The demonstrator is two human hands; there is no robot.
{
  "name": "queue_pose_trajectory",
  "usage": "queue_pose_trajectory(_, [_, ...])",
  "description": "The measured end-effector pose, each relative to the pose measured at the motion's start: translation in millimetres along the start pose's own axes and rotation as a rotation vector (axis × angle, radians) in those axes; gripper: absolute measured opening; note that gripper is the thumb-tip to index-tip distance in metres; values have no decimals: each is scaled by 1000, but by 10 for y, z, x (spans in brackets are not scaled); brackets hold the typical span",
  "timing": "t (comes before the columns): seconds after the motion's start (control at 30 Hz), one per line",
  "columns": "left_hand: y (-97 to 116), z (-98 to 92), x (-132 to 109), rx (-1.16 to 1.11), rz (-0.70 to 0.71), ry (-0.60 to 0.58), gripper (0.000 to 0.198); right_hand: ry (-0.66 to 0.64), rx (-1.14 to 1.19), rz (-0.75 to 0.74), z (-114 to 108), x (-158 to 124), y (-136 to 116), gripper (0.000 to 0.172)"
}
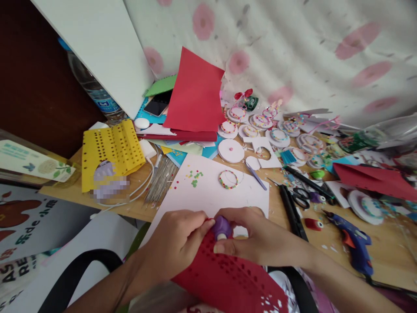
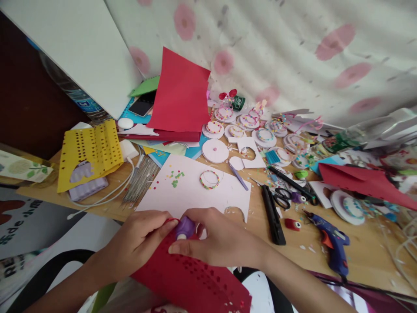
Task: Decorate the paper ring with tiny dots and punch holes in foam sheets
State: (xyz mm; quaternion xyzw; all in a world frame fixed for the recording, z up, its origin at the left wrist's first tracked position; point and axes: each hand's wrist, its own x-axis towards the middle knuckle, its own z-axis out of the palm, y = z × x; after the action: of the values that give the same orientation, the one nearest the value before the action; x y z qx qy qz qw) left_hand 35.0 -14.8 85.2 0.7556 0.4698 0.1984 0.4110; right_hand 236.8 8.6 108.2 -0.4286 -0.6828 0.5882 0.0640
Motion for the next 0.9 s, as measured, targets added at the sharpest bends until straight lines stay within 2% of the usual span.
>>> queue_pose_trajectory(0.27, [-11,-36,-10,-120,-77,-45,41,-96,66,48,-43,54,4,27])
queue_pose_trajectory(0.4, [-41,-87,30,-171,-156,-54,43,-83,154,63,-27,156,36,31])
queue_pose_trajectory(0.57, [-228,-150,167,-168,-209,-36,43,-39,209,22,18,414,152,38])
queue_pose_trajectory(0.7, [-376,-172,239,-128,-195,-37,44,-33,188,24,44,577,254,40])
queue_pose_trajectory(0.83, [-445,-212,257,-184,-169,6,25,-9,131,17,62,681,332,33])
queue_pose_trajectory(0.9, [-473,-243,270,-262,-191,-66,42,-10,84,12,61,733,345,26])
